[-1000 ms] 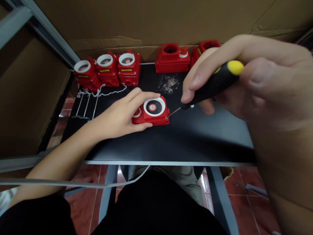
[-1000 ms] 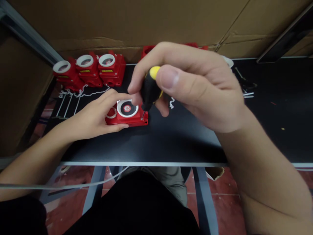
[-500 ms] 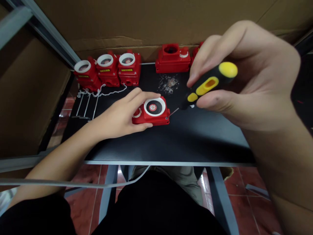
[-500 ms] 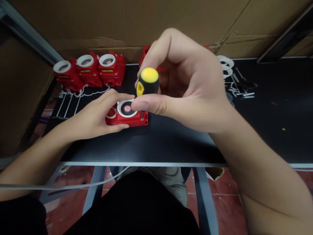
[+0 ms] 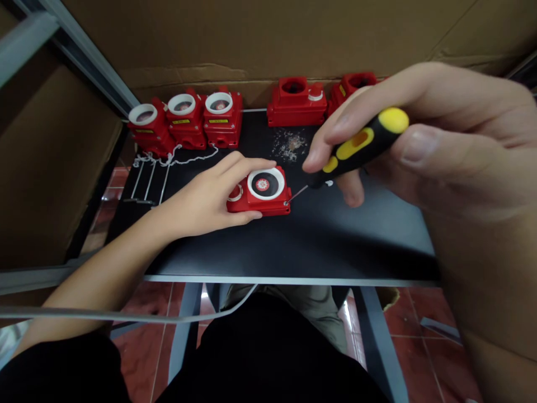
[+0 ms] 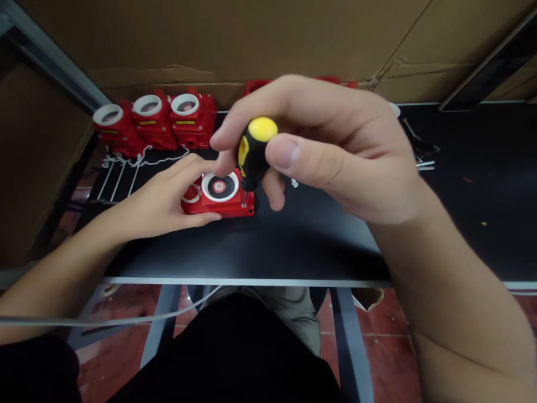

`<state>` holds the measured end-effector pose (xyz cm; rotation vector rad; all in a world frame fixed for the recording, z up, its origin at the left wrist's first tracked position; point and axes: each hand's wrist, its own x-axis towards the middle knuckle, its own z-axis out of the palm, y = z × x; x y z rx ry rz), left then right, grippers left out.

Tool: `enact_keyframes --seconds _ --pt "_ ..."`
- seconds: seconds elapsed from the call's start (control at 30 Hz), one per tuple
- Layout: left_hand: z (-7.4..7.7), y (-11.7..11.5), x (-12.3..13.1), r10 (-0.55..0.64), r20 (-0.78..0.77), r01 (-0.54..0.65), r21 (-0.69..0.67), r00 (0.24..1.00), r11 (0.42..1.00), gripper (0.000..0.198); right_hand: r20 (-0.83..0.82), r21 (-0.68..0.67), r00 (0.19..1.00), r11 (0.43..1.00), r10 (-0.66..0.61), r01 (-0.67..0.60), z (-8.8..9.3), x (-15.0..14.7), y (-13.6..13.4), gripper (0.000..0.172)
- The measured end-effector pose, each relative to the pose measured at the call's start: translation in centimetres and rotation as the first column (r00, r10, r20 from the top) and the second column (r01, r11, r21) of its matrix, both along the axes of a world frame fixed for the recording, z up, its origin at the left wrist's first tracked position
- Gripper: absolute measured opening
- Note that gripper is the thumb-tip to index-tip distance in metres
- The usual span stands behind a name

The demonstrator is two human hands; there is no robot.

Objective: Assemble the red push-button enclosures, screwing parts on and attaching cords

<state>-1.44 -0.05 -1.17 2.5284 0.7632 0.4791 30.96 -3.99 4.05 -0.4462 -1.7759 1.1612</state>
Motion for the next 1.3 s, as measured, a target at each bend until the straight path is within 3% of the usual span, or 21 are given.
enact_keyframes --seconds 0.33,0.67,0.77,0.93,1.03,1.17,1.3 --pt "0.1 -0.2 0.0 -0.01 0.005 0.01 0.007 1.0 1.0 0.078 0.006 0.008 0.982 0.982 -0.191 0.191 0.5 -0.9 -1.0 0.028" --pt "0.0 0.1 0.0 -0.026 0.025 0.027 -0.014 0.999 1.0 0.081 -0.184 -0.022 0.978 0.995 -0.099 0.097 -0.4 -1.8 -0.3 0.033" --pt "0.3 -0.1 0.1 -0.018 0.006 0.018 -0.013 1.0 1.0 0.078 -0.121 -0.013 0.987 0.994 -0.11 0.109 -0.4 -1.2 -0.3 0.027" --pt "0.5 -0.2 0.2 -0.01 -0.006 0.01 -0.023 1.0 1.0 0.079 0.091 0.053 0.995 0.998 -0.028 0.024 0.7 0.3 -0.3 0.026" --pt "0.4 -0.1 0.2 -0.011 0.004 0.011 -0.015 1.0 1.0 0.079 0.121 0.032 0.989 0.997 -0.079 0.076 1.3 0.3 -0.9 0.022" --pt "0.4 -0.2 0.2 -0.013 0.003 0.013 -0.012 1.0 1.0 0.077 0.041 -0.011 0.986 0.986 -0.164 0.164 1.3 -0.4 -1.4 0.019" --pt "0.6 -0.3 0.3 -0.011 -0.002 0.011 -0.025 1.0 1.0 0.077 -0.028 -0.072 0.959 0.958 -0.281 0.278 1.4 -1.4 -1.1 0.032"
